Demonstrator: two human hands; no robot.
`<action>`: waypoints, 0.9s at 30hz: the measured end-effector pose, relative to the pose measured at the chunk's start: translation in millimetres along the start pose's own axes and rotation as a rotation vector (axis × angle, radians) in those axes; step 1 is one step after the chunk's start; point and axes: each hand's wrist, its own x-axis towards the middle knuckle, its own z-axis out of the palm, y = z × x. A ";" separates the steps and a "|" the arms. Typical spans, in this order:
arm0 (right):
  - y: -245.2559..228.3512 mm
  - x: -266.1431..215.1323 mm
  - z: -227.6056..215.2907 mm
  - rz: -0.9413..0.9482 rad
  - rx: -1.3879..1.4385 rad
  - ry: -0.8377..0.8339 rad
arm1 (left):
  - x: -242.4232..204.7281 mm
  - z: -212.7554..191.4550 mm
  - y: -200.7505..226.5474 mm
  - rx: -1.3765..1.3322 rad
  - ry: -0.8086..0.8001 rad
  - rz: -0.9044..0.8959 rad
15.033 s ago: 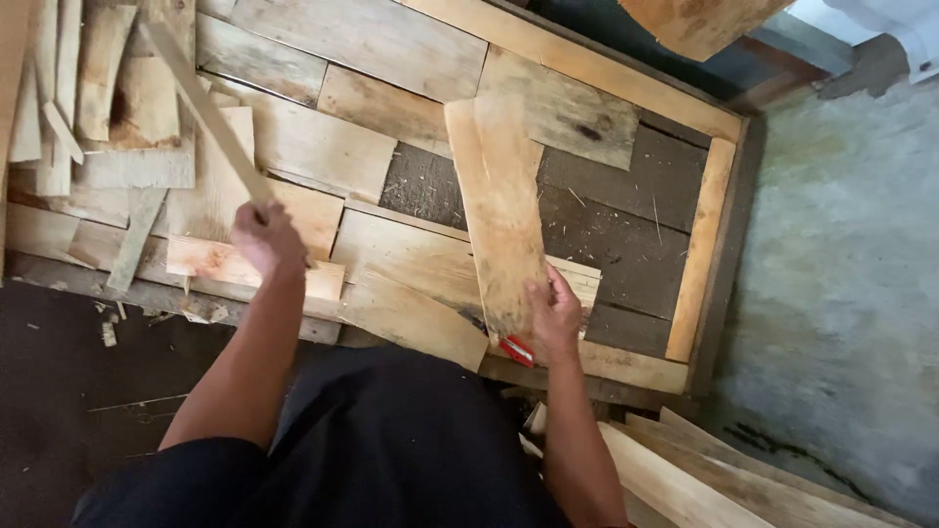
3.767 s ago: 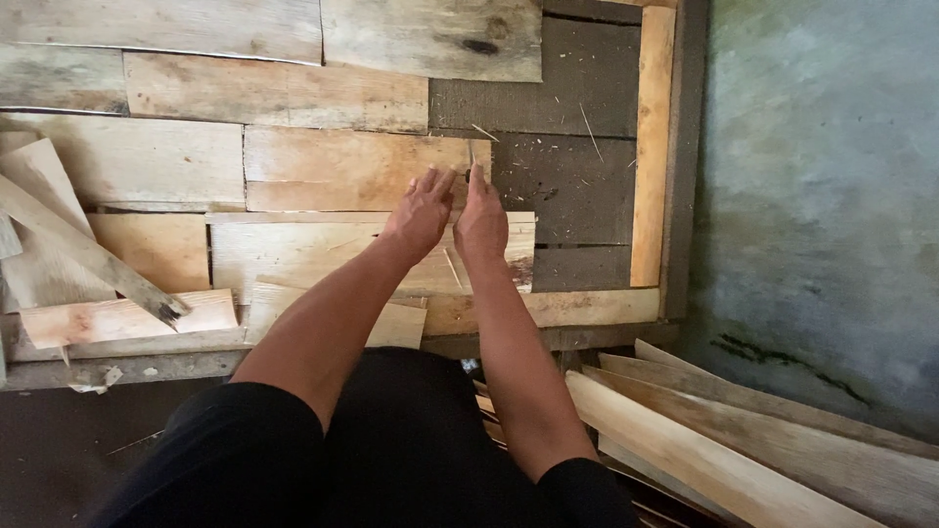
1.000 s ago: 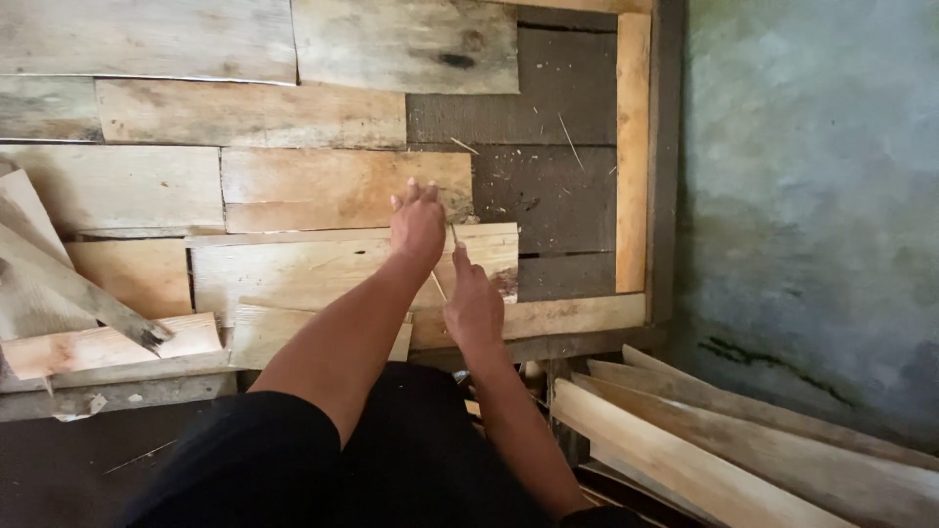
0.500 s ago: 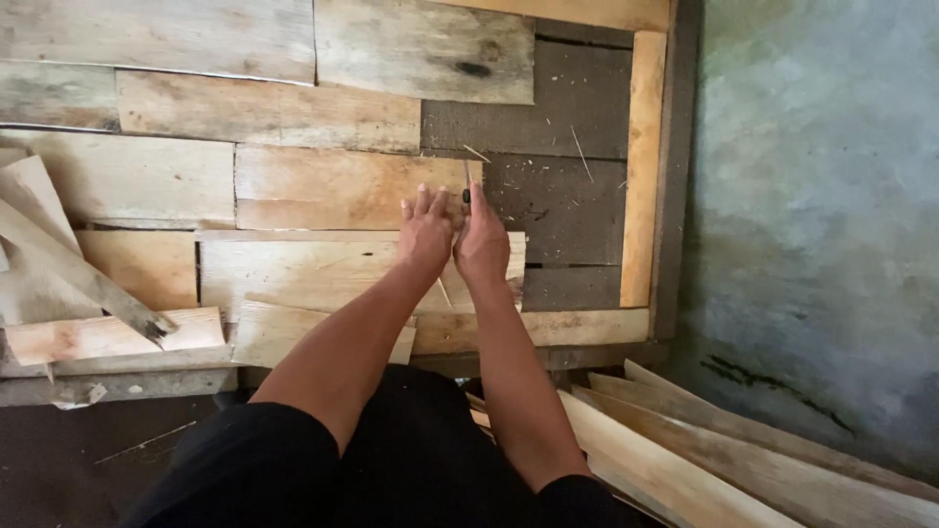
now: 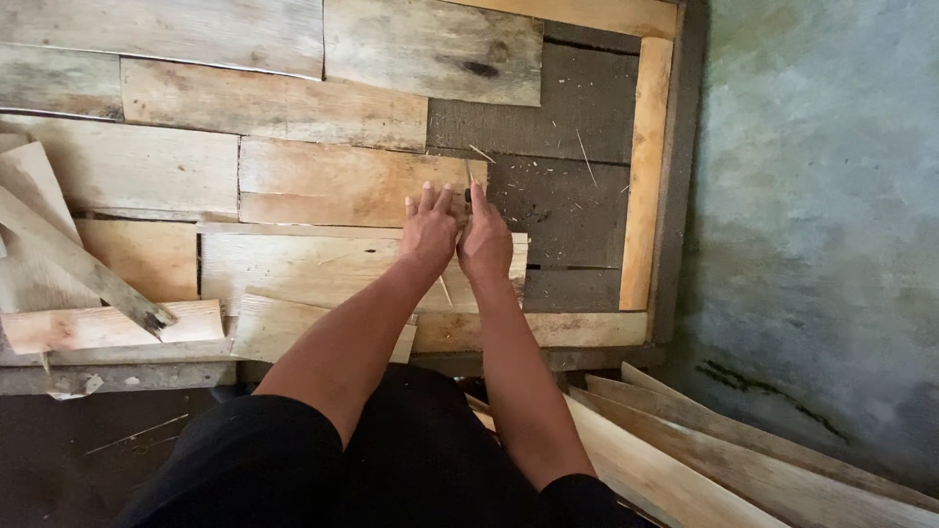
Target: Cutting and fitting wooden planks to create a tiled surface or flooring.
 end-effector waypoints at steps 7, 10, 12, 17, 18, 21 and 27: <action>-31.0 20.1 -28.5 0.107 -0.134 -0.156 | -2.4 -17.8 1.2 0.056 -0.153 0.020; -63.2 29.7 -64.9 0.125 -0.170 -0.227 | 1.3 8.6 -6.7 0.079 -0.030 0.053; -73.3 35.1 -79.7 0.179 -0.172 -0.293 | 2.4 16.1 -8.6 0.074 0.063 0.069; -52.1 34.7 -61.0 0.156 -0.184 -0.349 | -17.4 -50.6 4.0 0.026 -0.179 0.032; -48.9 33.0 -58.4 0.157 -0.185 -0.352 | -17.7 -52.9 4.5 0.023 -0.181 0.032; -52.1 20.5 -61.7 0.187 -0.119 -0.369 | -17.7 -39.6 2.7 0.081 -0.216 0.046; -75.2 -0.7 -85.2 0.205 -0.162 -0.377 | 2.4 2.6 -5.8 0.004 -0.082 0.042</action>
